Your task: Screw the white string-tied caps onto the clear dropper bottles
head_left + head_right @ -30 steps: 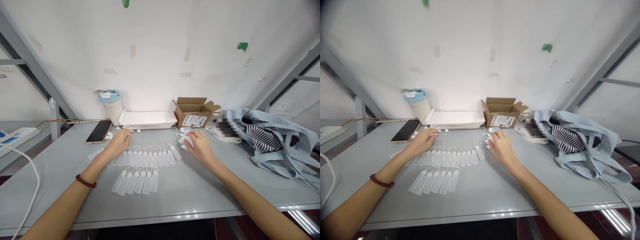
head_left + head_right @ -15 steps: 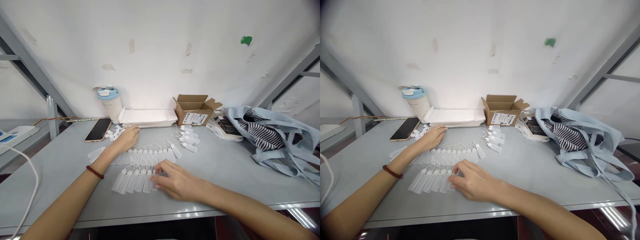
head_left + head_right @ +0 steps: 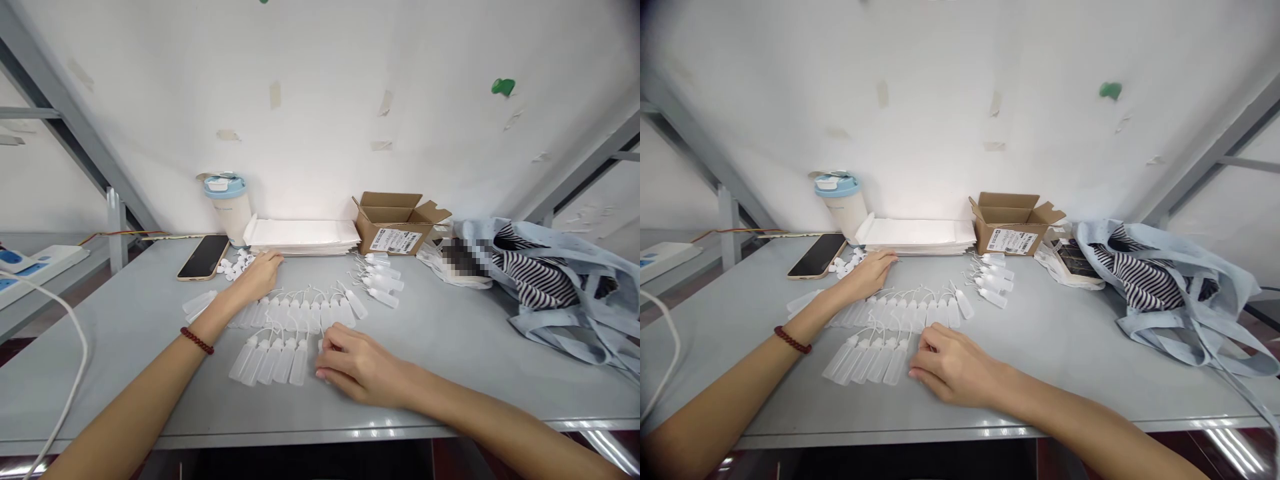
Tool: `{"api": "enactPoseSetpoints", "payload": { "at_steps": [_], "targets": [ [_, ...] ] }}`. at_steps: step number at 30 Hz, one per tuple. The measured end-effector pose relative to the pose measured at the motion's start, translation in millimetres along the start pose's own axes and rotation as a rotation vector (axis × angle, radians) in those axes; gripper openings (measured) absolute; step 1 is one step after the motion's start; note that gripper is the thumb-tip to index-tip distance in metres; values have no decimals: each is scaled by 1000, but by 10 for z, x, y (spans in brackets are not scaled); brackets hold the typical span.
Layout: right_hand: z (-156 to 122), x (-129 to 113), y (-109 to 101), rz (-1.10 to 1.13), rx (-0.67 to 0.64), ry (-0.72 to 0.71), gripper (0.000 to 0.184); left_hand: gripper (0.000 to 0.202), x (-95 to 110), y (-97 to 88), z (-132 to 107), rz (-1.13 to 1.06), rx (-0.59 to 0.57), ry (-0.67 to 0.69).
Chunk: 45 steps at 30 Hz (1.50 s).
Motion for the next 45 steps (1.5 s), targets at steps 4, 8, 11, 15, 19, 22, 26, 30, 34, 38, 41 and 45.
{"api": "enactPoseSetpoints", "payload": {
  "at_steps": [4,8,11,15,19,22,26,30,34,38,41,45],
  "targets": [
    [-4,-25,-20,-32,2,-38,25,39,-42,40,-2,0,-17,-26],
    [-8,-22,-51,-68,4,-43,28,34,-67,37,-3,10,-40,-55],
    [-33,54,-101,-79,19,63,22,31,-60,7,-6,18,-53,-74],
    [-104,224,-103,-85,-34,293,22,25,-34,-44,-16,15,-64,-112],
    [-142,323,-64,-91,-109,433,24,23,-23,-81,-30,0,-63,-143],
    [-151,372,-42,-56,-145,507,28,23,-59,-95,-41,-8,-53,-174],
    [-151,413,-18,-4,-180,564,33,21,-111,-115,-59,-46,-37,-220],
    [-144,427,-9,35,-186,583,34,21,-108,-160,-68,-147,-5,-265],
    [-140,424,-32,49,-126,564,32,23,-85,-249,-77,-307,52,-331],
    [-146,421,-138,116,90,507,28,31,25,-354,-150,-535,61,-374],
    [-169,426,-231,150,247,473,23,36,179,-413,-251,-798,23,-402],
    [-199,447,-332,148,375,483,21,34,403,-392,-379,-1371,-16,-505]
  ]
}}
Point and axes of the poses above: each hand's wrist, its own z-axis towards the middle knuckle, its own y-axis out of the palm, x = y × z, the point moved 8 cm from there along z, towards the middle knuckle, and after that the axes turned 6 degrees about -y, right-handed, at the moved point
